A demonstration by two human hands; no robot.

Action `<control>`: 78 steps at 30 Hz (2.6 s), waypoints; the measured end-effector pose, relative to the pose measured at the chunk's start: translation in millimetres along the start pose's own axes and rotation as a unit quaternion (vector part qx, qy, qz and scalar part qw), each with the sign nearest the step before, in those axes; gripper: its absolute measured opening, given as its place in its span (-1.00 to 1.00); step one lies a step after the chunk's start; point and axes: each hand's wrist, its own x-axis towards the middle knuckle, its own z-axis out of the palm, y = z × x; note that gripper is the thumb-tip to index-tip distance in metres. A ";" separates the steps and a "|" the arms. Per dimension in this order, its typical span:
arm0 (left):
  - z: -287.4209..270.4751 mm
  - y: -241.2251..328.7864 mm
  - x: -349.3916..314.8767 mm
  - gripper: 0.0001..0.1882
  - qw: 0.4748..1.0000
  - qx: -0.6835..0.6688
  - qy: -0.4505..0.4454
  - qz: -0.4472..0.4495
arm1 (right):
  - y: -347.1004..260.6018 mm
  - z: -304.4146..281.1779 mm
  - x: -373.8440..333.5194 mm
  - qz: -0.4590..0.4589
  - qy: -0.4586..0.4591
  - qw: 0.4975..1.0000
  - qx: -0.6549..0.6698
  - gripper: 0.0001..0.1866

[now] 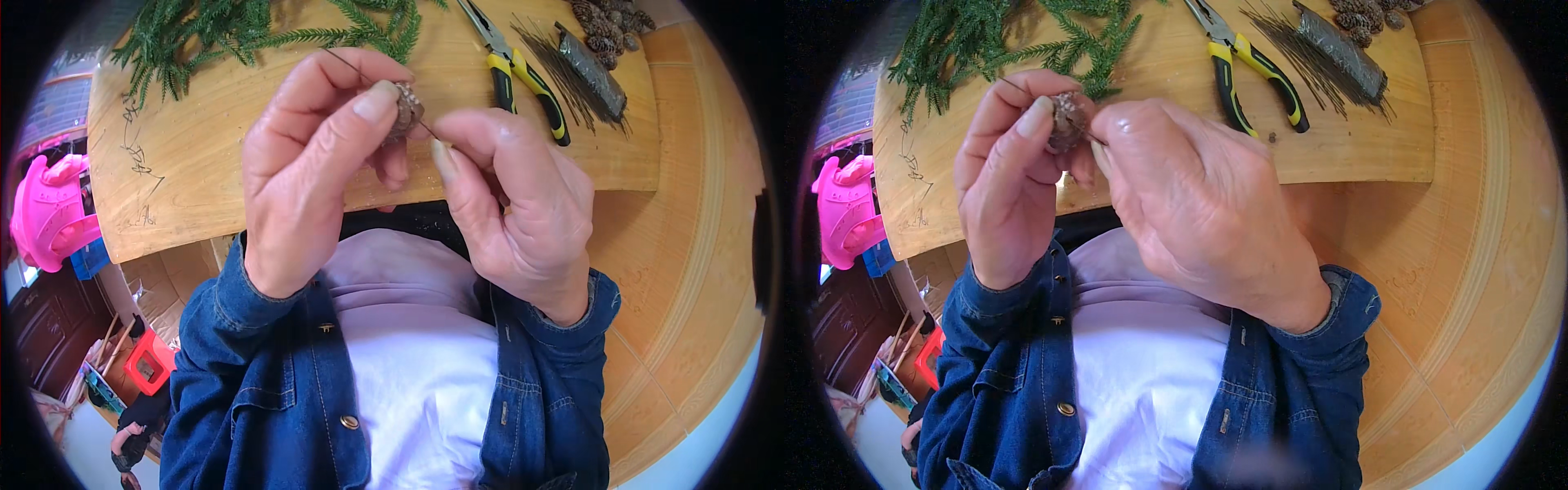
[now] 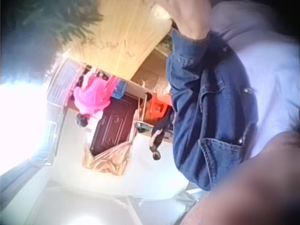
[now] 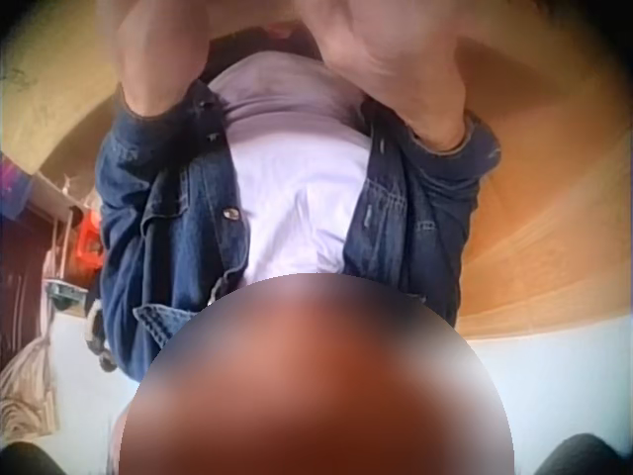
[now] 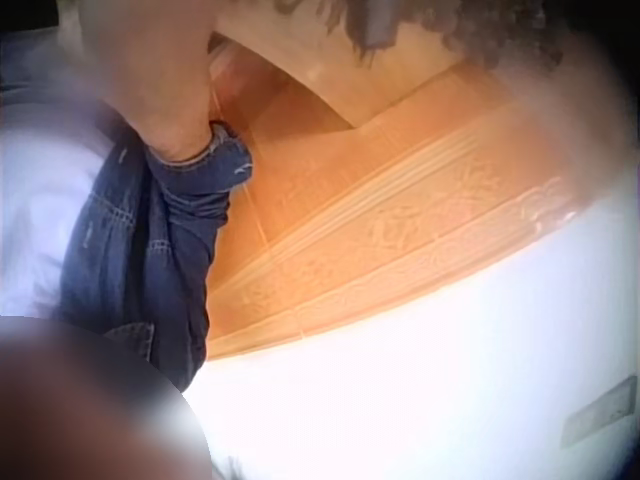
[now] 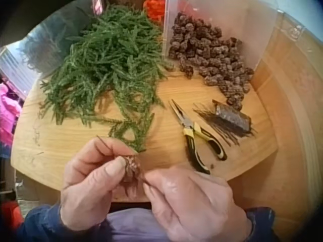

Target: Assembling a decorative wreath using pine branches, pine cones, and wire.

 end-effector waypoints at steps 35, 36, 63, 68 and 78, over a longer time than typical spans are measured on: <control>9.5 -17.0 0.3 -0.70 0.957 0.214 -0.137 0.137 | -9.4 -49.2 -7.0 0.032 -0.187 0.981 -0.029 -0.80; 8.2 -16.4 1.3 -0.70 0.957 0.214 -0.138 0.136 | -9.2 -50.2 -6.9 0.033 -0.187 0.981 -0.030 -0.80; -0.7 -0.3 -7.3 -0.66 0.969 0.165 -0.183 0.020 | 16.9 -11.3 5.4 0.290 -0.049 0.853 0.432 -0.91; -2.3 -5.5 -7.5 -0.63 0.974 0.144 -0.174 0.028 | 10.6 -7.4 7.2 0.298 -0.008 0.847 0.441 -0.93; -10.0 -6.8 3.3 -0.65 0.880 0.358 -0.201 0.241 | 13.9 -1.9 1.9 0.150 0.024 0.964 0.218 -0.91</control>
